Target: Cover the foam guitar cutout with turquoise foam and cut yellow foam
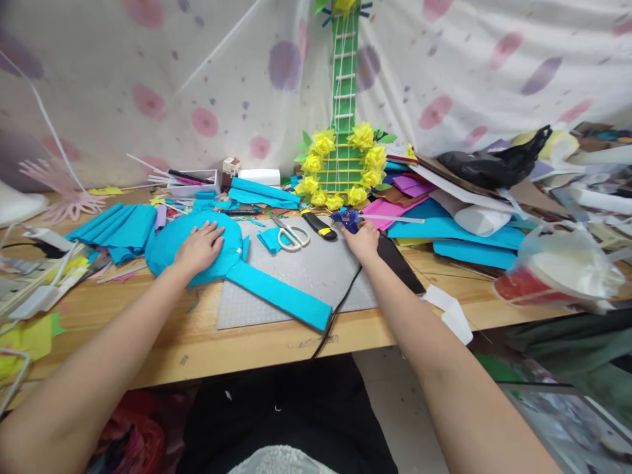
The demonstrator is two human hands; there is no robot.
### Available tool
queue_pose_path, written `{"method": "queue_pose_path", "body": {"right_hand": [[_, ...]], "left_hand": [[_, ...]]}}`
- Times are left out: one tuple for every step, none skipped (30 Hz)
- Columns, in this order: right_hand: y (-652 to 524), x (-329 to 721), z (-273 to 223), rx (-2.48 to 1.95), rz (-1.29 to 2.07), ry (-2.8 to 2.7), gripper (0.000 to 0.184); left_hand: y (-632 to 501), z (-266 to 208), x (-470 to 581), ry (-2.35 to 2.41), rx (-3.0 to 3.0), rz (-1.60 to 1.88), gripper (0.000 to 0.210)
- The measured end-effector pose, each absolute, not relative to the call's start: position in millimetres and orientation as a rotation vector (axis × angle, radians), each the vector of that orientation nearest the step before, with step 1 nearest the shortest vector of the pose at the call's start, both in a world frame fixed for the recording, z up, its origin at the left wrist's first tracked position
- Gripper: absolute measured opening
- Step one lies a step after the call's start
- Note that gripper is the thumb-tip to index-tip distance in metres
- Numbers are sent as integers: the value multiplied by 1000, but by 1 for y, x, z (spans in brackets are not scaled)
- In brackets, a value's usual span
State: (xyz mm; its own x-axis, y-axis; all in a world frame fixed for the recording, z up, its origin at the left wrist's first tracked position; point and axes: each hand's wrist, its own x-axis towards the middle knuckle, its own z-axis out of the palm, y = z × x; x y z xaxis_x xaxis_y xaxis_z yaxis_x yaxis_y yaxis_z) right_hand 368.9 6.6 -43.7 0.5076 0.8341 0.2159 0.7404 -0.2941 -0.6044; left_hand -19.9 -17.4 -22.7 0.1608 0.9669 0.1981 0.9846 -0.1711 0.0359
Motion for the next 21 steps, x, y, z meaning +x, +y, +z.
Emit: {"method": "queue_pose_path", "body": {"right_hand": [[0,367,-42,-2113,115,-1251,50],[-7,363,-39,-2122,67,-1240,47],[-15,358,-36,-2114,48,-1252,43],[-23,350,-32,-2085,80,-1308,37],[-30,340,-27,-2044,186,-1405,30],[-36,327,-22,-2000,313,-1508,25],[-40,312,-17,-1943,423,-1626,24],[-42,295,-11,-1879,521,-1732,27],[-42,278,-6,-1805,645,-1810,30],[-40,260,-2,-1731,797,-1866,32],[-36,242,1,-1658,963,-1910,33],[-30,226,3,-1621,1080,-1928,34],[-24,211,4,-1609,1110,-1932,34],[-17,198,3,-1626,1104,-1938,33],[-11,187,1,-1653,1098,-1966,34],[-5,178,0,-1683,1069,-2012,37],[0,171,-3,-1721,1020,-2060,39],[3,165,-5,-1752,972,-2109,41],[5,161,-7,-1774,930,-2148,41],[7,158,-8,-1786,906,-2173,40],[7,156,-9,-1786,904,-2188,38]], "left_hand": [[-17,-23,-20,-1957,-2316,-269,51],[-17,-22,-20,-1958,-2318,-270,51],[-17,-22,-20,-1957,-2321,-270,51],[-17,-22,-19,-1955,-2323,-270,51],[-17,-22,-19,-1955,-2324,-269,51],[-17,-22,-19,-1957,-2323,-267,51],[-17,-22,-19,-1962,-2321,-263,51],[-17,-22,-19,-1968,-2319,-261,51],[-17,-22,-19,-1974,-2316,-259,51],[-17,-21,-19,-1980,-2313,-256,51],[-17,-21,-19,-1984,-2311,-253,51],[-17,-21,-18,-1985,-2310,-251,51],[-18,-20,-18,-1984,-2311,-252,51],[-18,-20,-18,-1982,-2313,-254,51],[-18,-20,-18,-1980,-2314,-259,51],[-18,-20,-18,-1976,-2315,-266,51],[-18,-20,-18,-1974,-2315,-271,50],[-18,-20,-18,-1972,-2315,-273,50],[-18,-21,-18,-1971,-2314,-273,50],[-18,-21,-18,-1970,-2313,-270,51],[-18,-22,-19,-1970,-2315,-266,51]]}}
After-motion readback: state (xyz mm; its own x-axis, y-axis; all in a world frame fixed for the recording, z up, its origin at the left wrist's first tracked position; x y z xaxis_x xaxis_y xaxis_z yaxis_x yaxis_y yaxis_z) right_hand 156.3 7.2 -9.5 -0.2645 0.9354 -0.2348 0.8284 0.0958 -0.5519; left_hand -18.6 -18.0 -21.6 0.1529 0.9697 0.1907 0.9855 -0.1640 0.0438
